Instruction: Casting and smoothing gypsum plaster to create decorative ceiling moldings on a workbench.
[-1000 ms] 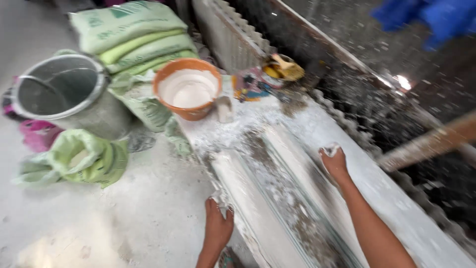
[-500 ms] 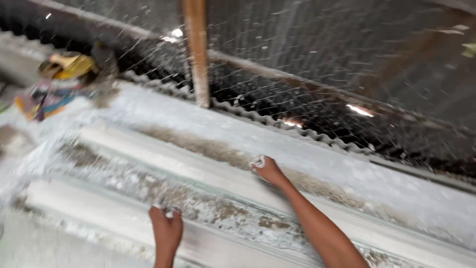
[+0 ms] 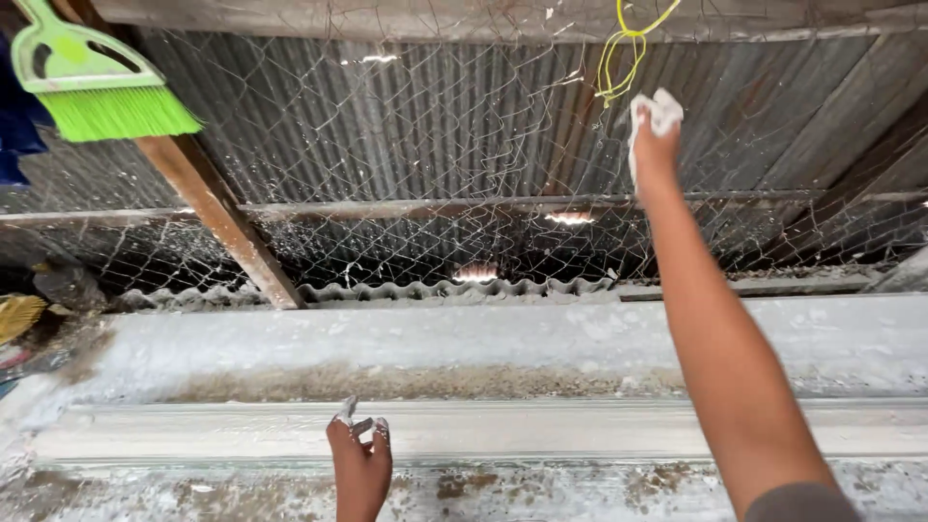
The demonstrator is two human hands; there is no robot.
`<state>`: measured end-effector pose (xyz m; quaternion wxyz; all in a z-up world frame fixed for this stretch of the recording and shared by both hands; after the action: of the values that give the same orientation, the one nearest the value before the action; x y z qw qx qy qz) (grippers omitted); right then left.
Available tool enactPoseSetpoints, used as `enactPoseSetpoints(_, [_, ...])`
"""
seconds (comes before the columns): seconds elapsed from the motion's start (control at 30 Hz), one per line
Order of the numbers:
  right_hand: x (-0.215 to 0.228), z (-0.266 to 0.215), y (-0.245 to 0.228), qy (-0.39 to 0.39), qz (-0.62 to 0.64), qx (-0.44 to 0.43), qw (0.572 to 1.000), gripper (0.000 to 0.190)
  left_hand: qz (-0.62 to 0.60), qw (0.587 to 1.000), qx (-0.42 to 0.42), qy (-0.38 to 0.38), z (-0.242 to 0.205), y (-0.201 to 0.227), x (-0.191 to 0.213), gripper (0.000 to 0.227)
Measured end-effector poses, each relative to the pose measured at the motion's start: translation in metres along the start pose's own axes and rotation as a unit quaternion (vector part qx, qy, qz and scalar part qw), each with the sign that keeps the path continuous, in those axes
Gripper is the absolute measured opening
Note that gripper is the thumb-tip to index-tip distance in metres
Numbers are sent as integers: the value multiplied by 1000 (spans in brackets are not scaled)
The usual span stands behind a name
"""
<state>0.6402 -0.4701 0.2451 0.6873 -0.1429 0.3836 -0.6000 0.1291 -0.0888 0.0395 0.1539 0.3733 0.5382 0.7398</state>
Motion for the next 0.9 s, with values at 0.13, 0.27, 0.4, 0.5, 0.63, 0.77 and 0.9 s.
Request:
enactPoseSetpoints(0.13, [-29,44,-6,-37,-122,-158,979,33,29,999,-35,18,-14,-2,8,58])
enactPoseSetpoints(0.27, [-39,45,-2,14,-125,-133,983,21,15,997,-18,78,-22,-26,23,65])
enactPoseSetpoints(0.4, [-33,52,-40,29,-94,-116,988,19,21,996,-8,88,-24,-39,28,67])
enactPoseSetpoints(0.5, [-24,67,-84,18,-39,-99,994,20,7,996,-27,86,-30,-31,20,67])
enactPoseSetpoints(0.63, [-31,82,-151,-11,-2,-24,1000,20,17,997,-41,70,-32,-37,-4,62])
enactPoseSetpoints(0.77, [-55,53,-208,-52,43,32,997,21,-11,997,-58,42,-42,-12,-12,73])
enactPoseSetpoints(0.9, [-98,-40,-180,-131,84,7,988,28,-10,999,21,38,-61,21,7,73])
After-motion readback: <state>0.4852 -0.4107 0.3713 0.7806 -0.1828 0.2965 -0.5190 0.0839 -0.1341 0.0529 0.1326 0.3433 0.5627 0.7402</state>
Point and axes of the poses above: each hand's wrist, its own z-axis towards the middle knuckle, its own x-axis out of the back of the hand, y = z × x, the point moved 1 cm from there along z, towards the middle knuckle, and after that the axes turned 4 degrees about -z, right-handed, at the moved point
